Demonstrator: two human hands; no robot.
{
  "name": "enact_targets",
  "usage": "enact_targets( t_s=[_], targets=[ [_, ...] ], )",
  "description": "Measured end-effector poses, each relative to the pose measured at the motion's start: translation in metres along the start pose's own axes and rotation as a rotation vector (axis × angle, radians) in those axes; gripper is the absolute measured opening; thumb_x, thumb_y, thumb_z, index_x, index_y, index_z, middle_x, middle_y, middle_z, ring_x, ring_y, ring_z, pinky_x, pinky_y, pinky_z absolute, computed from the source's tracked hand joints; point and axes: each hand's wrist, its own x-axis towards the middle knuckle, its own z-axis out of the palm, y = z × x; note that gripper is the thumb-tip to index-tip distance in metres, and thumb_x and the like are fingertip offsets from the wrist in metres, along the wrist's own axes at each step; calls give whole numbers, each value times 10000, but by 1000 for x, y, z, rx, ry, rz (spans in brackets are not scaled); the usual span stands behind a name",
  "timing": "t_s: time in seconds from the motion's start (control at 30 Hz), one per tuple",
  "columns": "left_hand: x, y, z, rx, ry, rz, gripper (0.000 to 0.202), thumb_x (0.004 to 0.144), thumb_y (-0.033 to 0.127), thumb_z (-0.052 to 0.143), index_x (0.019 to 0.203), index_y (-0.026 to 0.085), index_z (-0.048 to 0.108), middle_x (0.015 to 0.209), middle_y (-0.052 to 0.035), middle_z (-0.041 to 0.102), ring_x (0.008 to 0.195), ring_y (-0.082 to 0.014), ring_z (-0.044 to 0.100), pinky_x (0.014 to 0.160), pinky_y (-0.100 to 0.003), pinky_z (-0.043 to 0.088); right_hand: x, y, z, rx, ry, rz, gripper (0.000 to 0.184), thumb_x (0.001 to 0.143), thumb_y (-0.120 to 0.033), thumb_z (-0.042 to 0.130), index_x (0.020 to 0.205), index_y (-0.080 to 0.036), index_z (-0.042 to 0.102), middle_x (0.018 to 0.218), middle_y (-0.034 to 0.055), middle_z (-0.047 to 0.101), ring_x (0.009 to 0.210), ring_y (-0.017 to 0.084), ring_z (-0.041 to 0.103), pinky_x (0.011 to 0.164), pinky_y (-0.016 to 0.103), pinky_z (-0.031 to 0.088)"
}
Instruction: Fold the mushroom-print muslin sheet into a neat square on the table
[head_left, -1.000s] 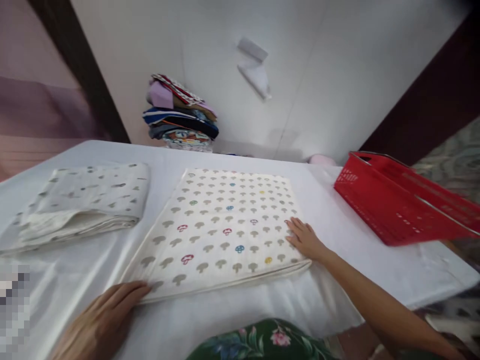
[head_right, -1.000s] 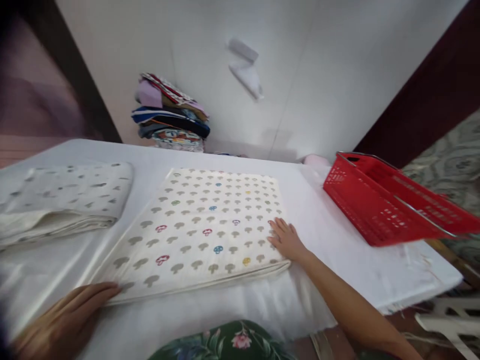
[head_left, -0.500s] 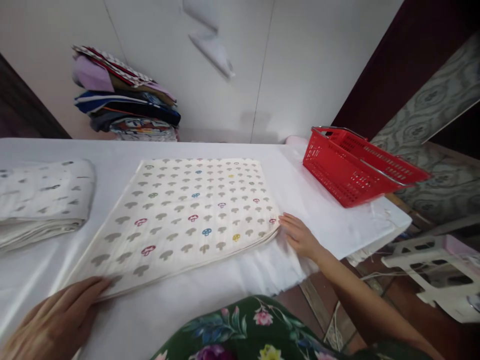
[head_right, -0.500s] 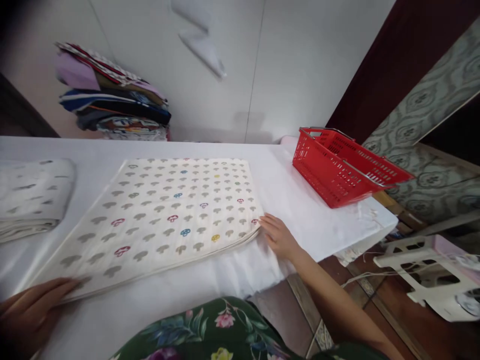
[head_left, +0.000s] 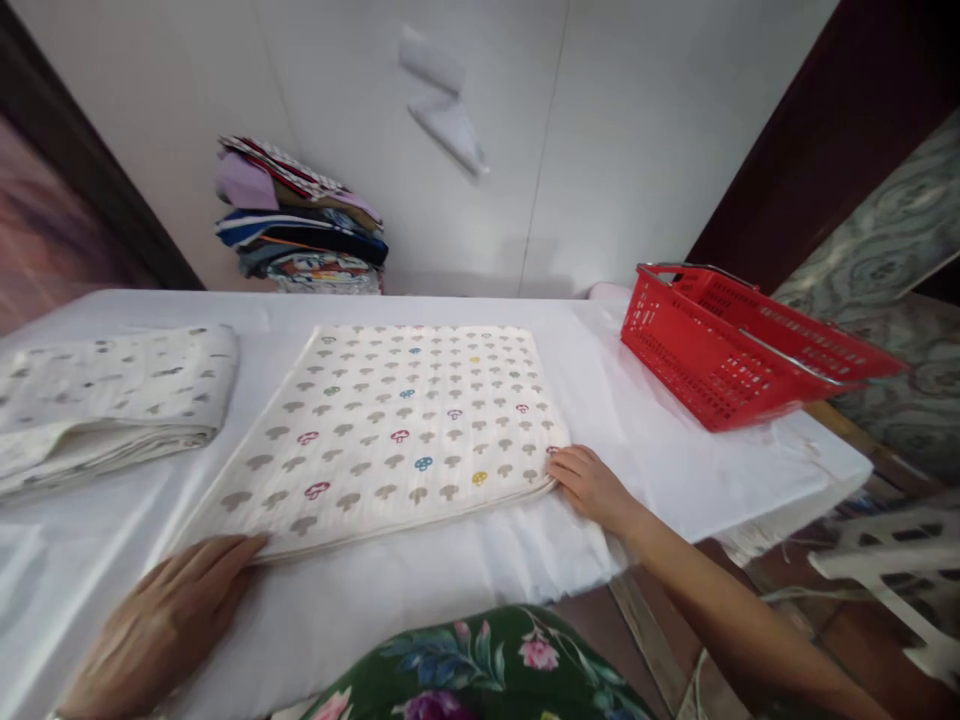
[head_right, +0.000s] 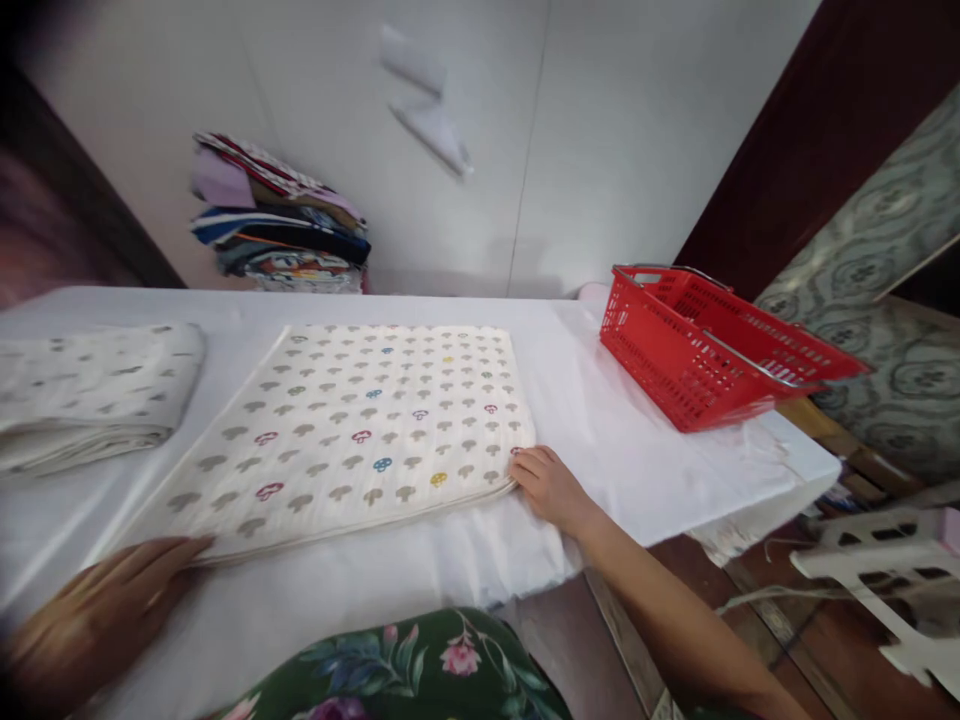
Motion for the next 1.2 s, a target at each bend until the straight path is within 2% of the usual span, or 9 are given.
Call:
enact_targets(
  t_s=[0.13, 0.3, 0.5, 0.7, 0.8, 0.87, 0.97, 1.07, 1.2],
  targets=[
    [11, 16, -16, 70, 87, -3, 297, 797, 255, 397, 996, 291, 614, 954, -3, 686, 866, -197, 641, 788, -324, 491, 3, 1, 4, -47, -13, 0, 336, 803, -44, 407, 1053, -175, 590, 964, 90, 622, 960, 217, 545, 875, 421, 432],
    [12, 22, -24, 116, 150, 9, 288, 800, 253, 403, 934, 291, 655, 916, 5, 701, 821, -173, 655, 752, -285, 503, -7, 5, 8, -99, 79, 12, 294, 805, -57, 390, 973, -184, 596, 938, 86, 635, 896, 213, 564, 892, 444, 416],
    [9, 25, -25, 92, 67, 3, 288, 819, 225, 412, 958, 289, 656, 944, 5, 695, 847, -156, 643, 768, -262, 501, -25, 5, 12, -118, 96, 26, 303, 806, -58, 407, 1011, -191, 586, 979, 78, 649, 933, 202, 582, 931, 444, 396],
    [8, 20, -31, 88, 27, -20, 331, 785, 145, 450, 1032, 262, 638, 1043, -16, 666, 957, -162, 612, 854, -269, 474, -26, 2, 21, -150, 72, 71, 382, 775, -64, 411, 1043, -245, 615, 1063, 72, 644, 1006, 224, 588, 957, 474, 394],
    [5, 15, -36, 74, 8, -67, 363, 767, 97, 435, 1034, 243, 634, 1062, -29, 657, 974, -170, 602, 876, -292, 466, -24, 1, 31, -156, 46, -1, 514, 771, -122, 447, 1236, -324, 530, 1144, 57, 627, 1070, 248, 579, 942, 481, 417],
    [3, 12, -40, 59, -17, -62, 365, 772, 85, 421, 1022, 245, 635, 1046, -24, 664, 957, -160, 608, 865, -285, 473, -24, 2, 38, -147, 41, -72, 591, 766, -160, 473, 1314, -377, 448, 1104, 45, 649, 1009, 242, 615, 895, 463, 456],
    [0, 10, -42, 40, -45, -43, 387, 777, 61, 393, 1006, 255, 638, 1023, -7, 678, 948, -143, 618, 849, -262, 486, -29, 8, 44, -186, 81, -165, 656, 739, -200, 492, 1347, -422, 383, 1004, 42, 683, 896, 242, 656, 845, 458, 475],
    [-4, 10, -41, 14, -53, -37, 419, 788, 57, 370, 1039, 259, 637, 1036, -6, 683, 968, -142, 622, 861, -261, 491, -36, 15, 44, -279, 129, -238, 659, 709, -271, 519, 1333, -443, 393, 980, 54, 689, 886, 245, 661, 853, 451, 470],
    [-2, -1, -46, -117, -134, -118, 462, 746, 63, 392, 1086, 260, 634, 1056, -7, 685, 980, -148, 627, 881, -262, 488, -39, 16, 41, -332, 157, -274, 637, 701, -317, 541, 1320, -420, 430, 958, 92, 692, 843, 221, 671, 698, 396, 521]
  ],
)
